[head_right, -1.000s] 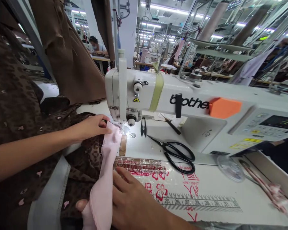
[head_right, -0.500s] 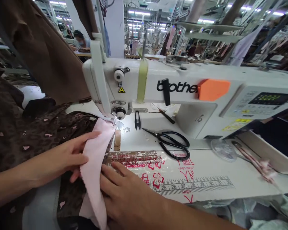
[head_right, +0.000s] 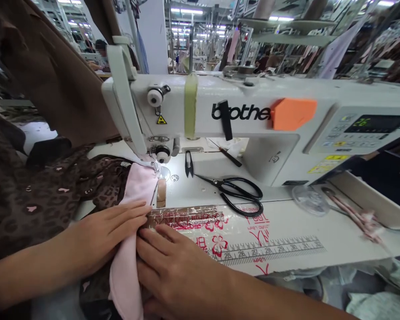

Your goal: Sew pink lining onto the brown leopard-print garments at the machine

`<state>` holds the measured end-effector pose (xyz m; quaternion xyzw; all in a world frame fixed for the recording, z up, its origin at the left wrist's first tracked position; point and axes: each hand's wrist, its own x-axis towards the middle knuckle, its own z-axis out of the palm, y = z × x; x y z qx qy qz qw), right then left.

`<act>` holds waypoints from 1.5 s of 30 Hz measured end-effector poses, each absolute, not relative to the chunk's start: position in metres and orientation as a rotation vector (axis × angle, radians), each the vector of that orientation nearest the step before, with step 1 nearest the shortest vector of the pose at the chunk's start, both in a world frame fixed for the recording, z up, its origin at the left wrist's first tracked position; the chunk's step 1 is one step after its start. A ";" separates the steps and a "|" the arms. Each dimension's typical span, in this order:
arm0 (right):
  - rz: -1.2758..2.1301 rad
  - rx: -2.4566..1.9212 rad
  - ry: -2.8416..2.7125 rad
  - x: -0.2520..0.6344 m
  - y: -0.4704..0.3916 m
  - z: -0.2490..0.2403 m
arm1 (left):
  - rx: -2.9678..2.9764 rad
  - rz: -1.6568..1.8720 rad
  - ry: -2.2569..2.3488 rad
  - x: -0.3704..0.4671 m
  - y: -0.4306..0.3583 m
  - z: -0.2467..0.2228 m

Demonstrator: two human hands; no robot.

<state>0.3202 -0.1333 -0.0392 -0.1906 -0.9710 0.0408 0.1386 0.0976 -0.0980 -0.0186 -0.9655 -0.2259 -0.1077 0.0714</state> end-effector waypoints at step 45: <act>0.056 -0.544 -2.671 0.318 -0.130 -0.042 | -3.053 -0.709 -0.584 0.086 -0.078 -0.033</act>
